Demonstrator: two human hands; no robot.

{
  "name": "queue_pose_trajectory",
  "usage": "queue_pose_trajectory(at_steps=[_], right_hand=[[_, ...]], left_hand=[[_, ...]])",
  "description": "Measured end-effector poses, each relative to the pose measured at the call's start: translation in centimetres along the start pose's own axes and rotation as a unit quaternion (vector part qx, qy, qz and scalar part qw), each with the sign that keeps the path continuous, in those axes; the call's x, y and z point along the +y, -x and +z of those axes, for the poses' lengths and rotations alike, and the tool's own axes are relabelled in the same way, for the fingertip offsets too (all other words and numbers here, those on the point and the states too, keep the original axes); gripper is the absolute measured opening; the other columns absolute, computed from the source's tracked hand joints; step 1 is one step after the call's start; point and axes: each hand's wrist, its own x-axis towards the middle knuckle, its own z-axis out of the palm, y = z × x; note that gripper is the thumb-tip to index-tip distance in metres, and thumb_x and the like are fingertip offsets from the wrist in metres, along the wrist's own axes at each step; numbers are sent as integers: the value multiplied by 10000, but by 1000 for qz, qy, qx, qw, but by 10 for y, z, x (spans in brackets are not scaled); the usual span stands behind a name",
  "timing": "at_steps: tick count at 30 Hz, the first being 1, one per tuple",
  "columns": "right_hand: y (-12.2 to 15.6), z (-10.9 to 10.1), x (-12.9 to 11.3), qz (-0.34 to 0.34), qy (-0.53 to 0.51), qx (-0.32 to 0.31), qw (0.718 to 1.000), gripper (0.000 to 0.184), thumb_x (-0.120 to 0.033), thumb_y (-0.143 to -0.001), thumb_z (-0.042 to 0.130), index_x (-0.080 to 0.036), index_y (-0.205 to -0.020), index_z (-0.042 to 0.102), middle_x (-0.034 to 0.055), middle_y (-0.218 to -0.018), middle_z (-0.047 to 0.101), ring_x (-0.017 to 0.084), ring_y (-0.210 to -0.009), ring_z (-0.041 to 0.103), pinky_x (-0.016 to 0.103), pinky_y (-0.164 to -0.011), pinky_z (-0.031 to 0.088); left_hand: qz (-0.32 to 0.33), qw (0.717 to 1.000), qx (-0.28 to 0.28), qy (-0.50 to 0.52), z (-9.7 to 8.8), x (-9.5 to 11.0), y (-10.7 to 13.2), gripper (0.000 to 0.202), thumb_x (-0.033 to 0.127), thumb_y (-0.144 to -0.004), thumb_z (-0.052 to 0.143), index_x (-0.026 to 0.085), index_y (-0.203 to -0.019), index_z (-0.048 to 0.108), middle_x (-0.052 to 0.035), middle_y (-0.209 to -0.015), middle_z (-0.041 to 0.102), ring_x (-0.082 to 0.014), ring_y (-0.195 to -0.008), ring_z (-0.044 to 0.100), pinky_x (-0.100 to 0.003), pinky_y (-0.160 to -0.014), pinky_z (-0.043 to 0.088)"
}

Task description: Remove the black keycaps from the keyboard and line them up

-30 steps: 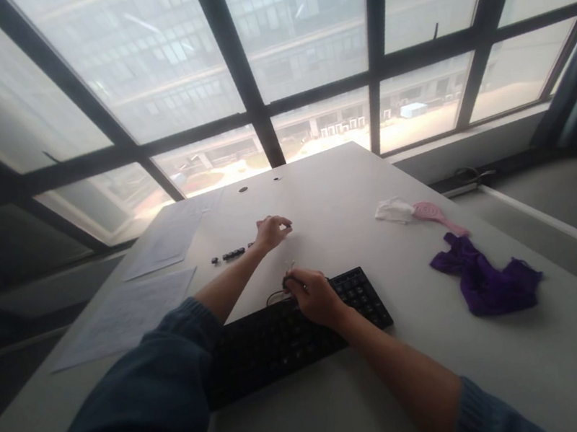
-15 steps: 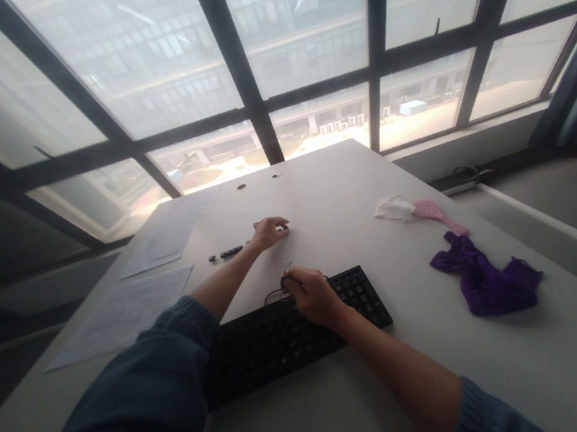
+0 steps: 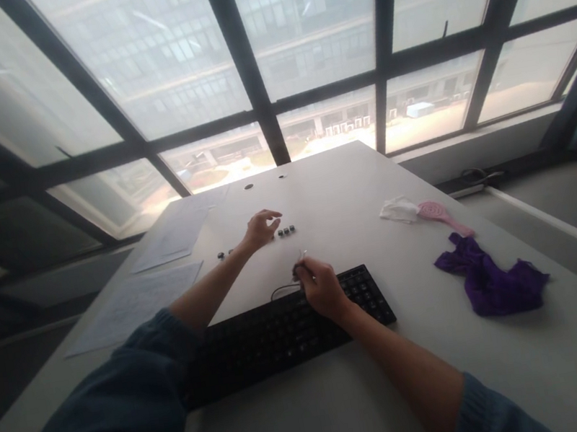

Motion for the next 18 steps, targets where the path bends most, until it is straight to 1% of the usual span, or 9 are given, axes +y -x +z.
queue_pose_trajectory(at_steps=[2,3,4,5,7,9,11,14,18], right_hand=[[-2,-1,1,5,13,63,998,207,-283,-948,470,-195,-812,599,24,-697,645,152,-591,567,260,-588,447],[-3,-1,2,7,23,85,996,215,-289,-950,464,-196,-801,590,22,-689,637,152,-592,559,259,-584,438],[-4,-1,2,9,33,94,995,222,-292,-951,460,-197,-790,580,19,-677,627,153,-594,553,258,-584,431],[-5,-2,2,11,42,88,995,226,-294,-952,459,-198,-781,571,13,-663,615,153,-594,549,258,-585,426],[-6,-2,1,10,59,49,997,222,-290,-949,462,-198,-773,562,6,-646,601,154,-596,549,259,-597,421],[-5,-3,-1,5,76,5,997,215,-279,-945,462,-197,-774,563,5,-650,604,156,-610,557,263,-619,421],[-4,-3,-2,-3,96,-20,995,219,-268,-944,458,-196,-765,562,9,-661,611,160,-630,563,267,-636,417],[-3,-4,-4,-8,122,-37,992,241,-262,-944,448,-199,-734,549,7,-647,598,161,-625,548,267,-625,398],[-3,-3,-4,-11,140,-64,988,234,-249,-938,454,-200,-729,547,-6,-635,582,154,-616,532,257,-612,377]], left_hand=[[11,1000,16,14,-15,9,21,255,244,-900,531,224,-1070,720,-56,-1123,692,-213,-1000,625,-387,-962,448],[25,999,15,25,-21,15,36,251,233,-894,532,219,-1052,728,-54,-1098,700,-208,-970,636,-374,-946,466],[41,998,9,37,-26,21,51,247,222,-887,533,213,-1027,736,-54,-1067,710,-203,-939,647,-363,-926,483],[62,997,-6,48,-30,27,69,253,211,-886,526,210,-1019,741,-56,-1049,715,-199,-928,655,-350,-916,493],[95,992,-34,70,-33,38,104,274,178,-881,508,201,-1018,745,-62,-1026,727,-201,-954,662,-335,-926,497],[99,989,-70,90,-33,47,135,281,174,-874,513,203,-1022,750,-68,-1037,732,-207,-972,666,-329,-925,504],[88,985,-100,105,-31,53,158,292,174,-872,510,206,-1036,751,-73,-1043,732,-212,-984,667,-327,-928,505],[64,982,-123,128,-28,58,174,297,169,-864,513,205,-1045,746,-76,-1042,730,-207,-973,666,-315,-914,506],[54,975,-136,169,-24,61,179,295,170,-830,549,199,-1059,734,-72,-1036,729,-190,-909,667,-292,-858,514]])
